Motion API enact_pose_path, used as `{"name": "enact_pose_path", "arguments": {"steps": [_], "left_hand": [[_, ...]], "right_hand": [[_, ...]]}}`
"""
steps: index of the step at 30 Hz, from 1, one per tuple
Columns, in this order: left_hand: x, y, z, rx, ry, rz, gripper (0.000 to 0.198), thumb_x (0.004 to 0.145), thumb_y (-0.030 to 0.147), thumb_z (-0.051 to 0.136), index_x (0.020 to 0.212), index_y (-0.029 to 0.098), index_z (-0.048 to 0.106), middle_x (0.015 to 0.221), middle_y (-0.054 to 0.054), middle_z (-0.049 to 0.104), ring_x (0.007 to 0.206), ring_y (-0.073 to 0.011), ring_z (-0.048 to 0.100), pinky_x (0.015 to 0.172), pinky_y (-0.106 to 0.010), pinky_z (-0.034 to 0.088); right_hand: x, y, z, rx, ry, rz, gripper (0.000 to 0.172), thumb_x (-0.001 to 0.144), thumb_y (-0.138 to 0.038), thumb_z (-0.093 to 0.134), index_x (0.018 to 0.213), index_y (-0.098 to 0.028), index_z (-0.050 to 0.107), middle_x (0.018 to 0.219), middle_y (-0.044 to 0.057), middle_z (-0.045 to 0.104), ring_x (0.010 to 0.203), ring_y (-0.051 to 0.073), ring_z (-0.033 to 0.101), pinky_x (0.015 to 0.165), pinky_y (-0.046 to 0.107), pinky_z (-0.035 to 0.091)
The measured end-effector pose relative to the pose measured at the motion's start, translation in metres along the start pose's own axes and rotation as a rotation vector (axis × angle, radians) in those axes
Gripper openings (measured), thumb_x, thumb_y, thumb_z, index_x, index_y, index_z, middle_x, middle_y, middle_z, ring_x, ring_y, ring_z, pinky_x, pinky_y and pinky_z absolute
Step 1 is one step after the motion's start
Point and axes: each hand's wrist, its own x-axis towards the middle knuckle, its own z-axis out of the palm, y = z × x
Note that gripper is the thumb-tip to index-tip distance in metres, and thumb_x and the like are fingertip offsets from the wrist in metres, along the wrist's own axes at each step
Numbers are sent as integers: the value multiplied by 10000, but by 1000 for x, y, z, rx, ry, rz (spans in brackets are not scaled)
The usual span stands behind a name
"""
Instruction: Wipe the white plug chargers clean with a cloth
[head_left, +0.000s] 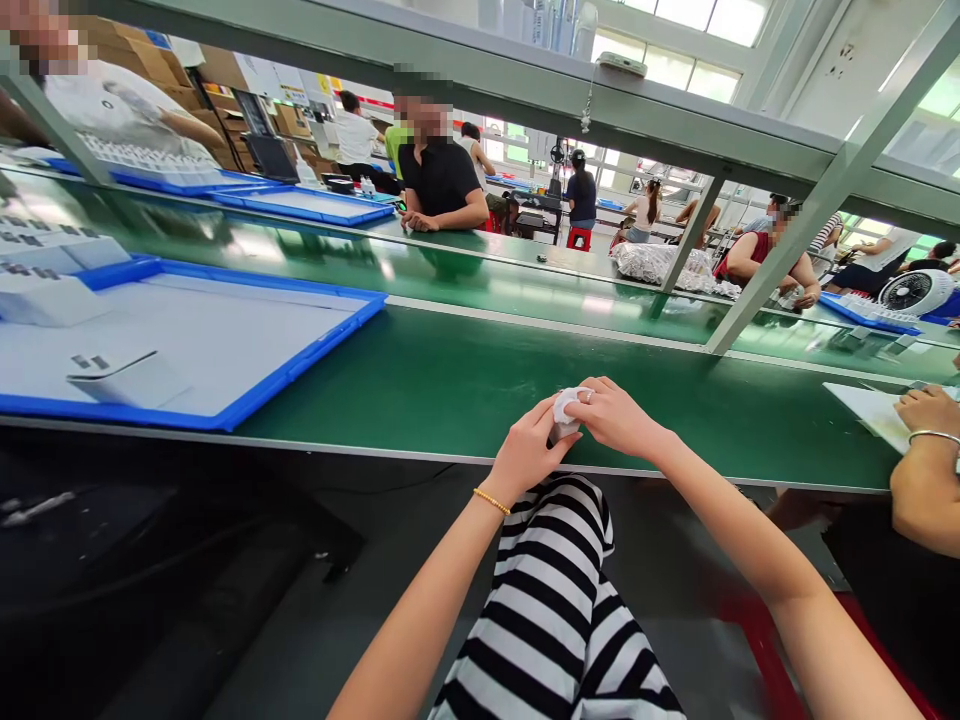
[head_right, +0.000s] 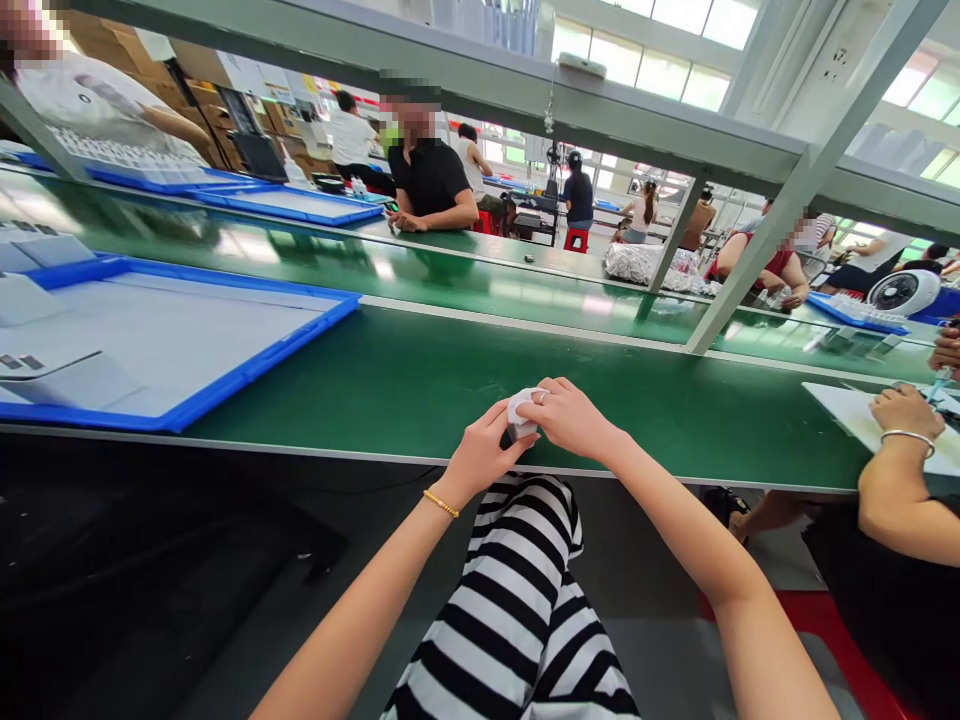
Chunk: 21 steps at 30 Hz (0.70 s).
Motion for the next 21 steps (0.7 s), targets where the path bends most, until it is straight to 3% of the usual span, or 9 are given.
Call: {"name": "enact_pose_path", "arguments": {"steps": [4, 8, 11, 16, 21], "left_hand": [[1, -1, -1, -11, -10, -16, 426, 876, 334, 638, 1280, 224, 562, 1290, -73, 624, 1178, -232, 621, 1034, -371, 510], [0, -2, -2, 9, -21, 7, 432, 896, 334, 610, 1315, 247, 549, 1351, -81, 584, 1218, -229, 598, 1050, -383, 499], [-1, -2, -2, 37, -43, 14, 426, 915, 343, 580, 1333, 274, 538, 1373, -81, 566, 1231, -229, 590, 1040, -395, 505], [-2, -3, -2, 52, -48, -6, 429, 910, 339, 588, 1331, 275, 533, 1393, -81, 556, 1236, -230, 586, 1040, -394, 500], [-2, -3, -1, 59, -48, -10, 471, 879, 368, 633, 1326, 256, 534, 1392, -93, 557, 1248, -235, 572, 1057, -404, 483]], "right_hand": [[-3, 1, 11, 297, 96, 193, 134, 917, -140, 450, 830, -203, 532, 823, 52, 614, 823, 193, 493, 742, 303, 393], [-10, -2, 23, 654, 381, 482, 130, 922, -309, 459, 859, -211, 517, 887, 47, 612, 828, 180, 529, 736, 293, 431], [-18, -7, 37, 884, 523, 673, 243, 899, -448, 488, 900, -209, 531, 831, 20, 599, 724, 153, 526, 689, 273, 442], [-29, -16, 57, 997, 542, 808, 337, 861, -530, 510, 884, -199, 572, 770, 0, 586, 698, 146, 519, 688, 264, 435], [-34, -19, 60, 949, 513, 821, 355, 846, -543, 520, 878, -197, 593, 748, -5, 595, 667, 141, 504, 650, 253, 416]]}}
